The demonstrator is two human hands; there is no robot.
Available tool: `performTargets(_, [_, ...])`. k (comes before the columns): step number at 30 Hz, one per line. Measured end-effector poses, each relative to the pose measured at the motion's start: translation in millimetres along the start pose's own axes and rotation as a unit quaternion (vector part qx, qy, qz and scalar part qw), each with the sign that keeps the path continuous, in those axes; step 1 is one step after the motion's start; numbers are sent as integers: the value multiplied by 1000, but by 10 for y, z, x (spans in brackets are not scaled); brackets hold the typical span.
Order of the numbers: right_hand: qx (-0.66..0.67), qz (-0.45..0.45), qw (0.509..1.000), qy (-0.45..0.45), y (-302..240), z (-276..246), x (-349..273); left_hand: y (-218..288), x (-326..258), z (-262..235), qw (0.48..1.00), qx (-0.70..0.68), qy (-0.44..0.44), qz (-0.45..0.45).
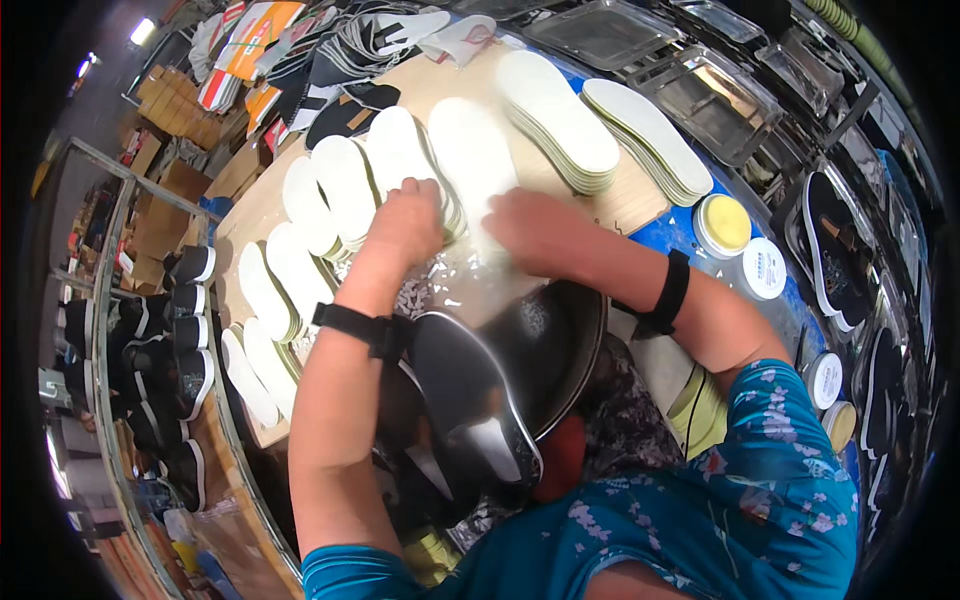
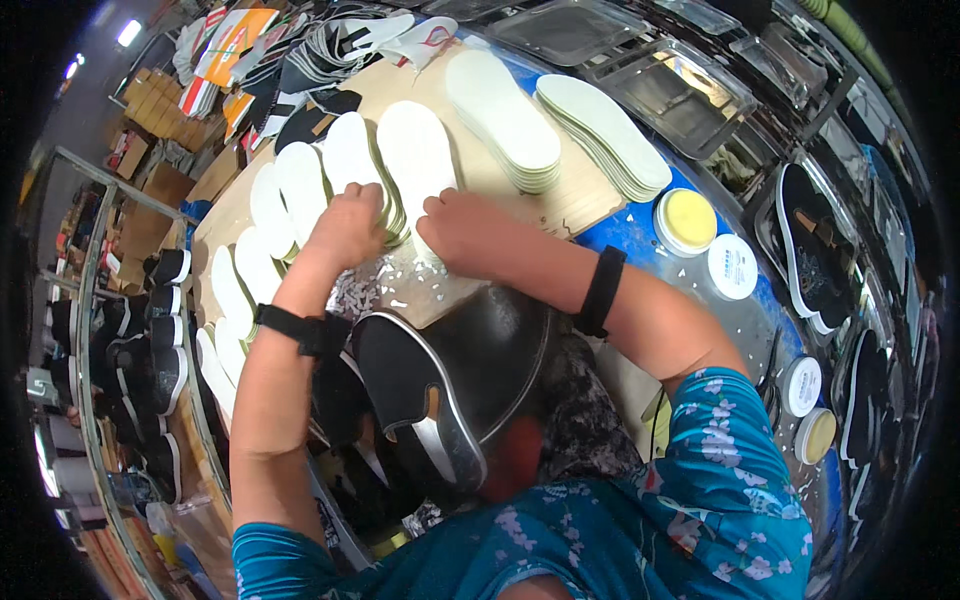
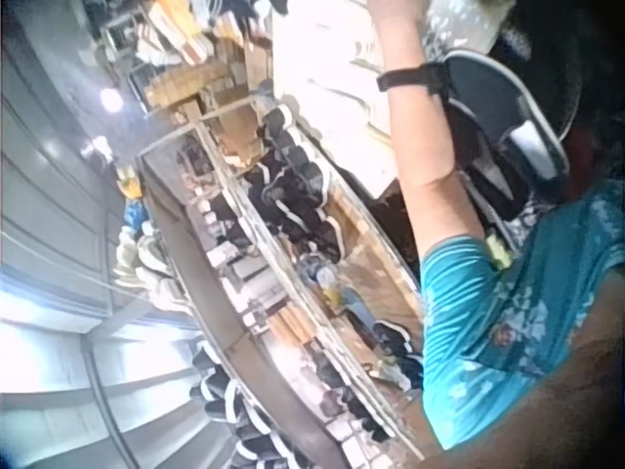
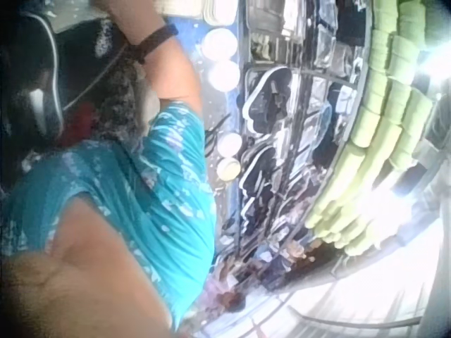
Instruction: Inserting insoles into shoes and trimming excess material with scissors.
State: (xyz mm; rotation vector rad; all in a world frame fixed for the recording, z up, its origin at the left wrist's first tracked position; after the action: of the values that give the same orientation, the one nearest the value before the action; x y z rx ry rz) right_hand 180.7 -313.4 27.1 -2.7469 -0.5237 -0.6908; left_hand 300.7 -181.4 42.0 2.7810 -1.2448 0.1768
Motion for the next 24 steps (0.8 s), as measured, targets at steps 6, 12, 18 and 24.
performTargets(6, [-36, -54, 996, 63, -111, -213, 121, -139, -95, -352, 991, -79, 101, -51])
performTargets(12, [-88, -69, 913, 392, -465, -1514, -22, -597, -1414, -1351, 885, -261, 333, -194])
performTargets(18, [392, 220, 804, 388, -726, -2157, -887, -414, -3666, -1841, 736, -427, 371, -372])
performTargets(24, [437, 471, 748, 168, -1005, -1948, -1387, 141, -4501, -1920, 725, -343, 266, -535])
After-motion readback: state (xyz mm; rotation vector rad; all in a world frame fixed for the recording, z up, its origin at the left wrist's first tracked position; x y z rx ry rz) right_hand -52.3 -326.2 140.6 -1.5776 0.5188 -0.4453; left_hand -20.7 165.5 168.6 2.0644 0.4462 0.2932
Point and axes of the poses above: each hand's wrist, its own x-axis towards the middle knuckle, its own z-axis out of the palm, y = z × x, the point moved 3 cm from there along x, towards the middle knuckle, and after that the axes turned 10 degrees about y, right-handed, at the moved point
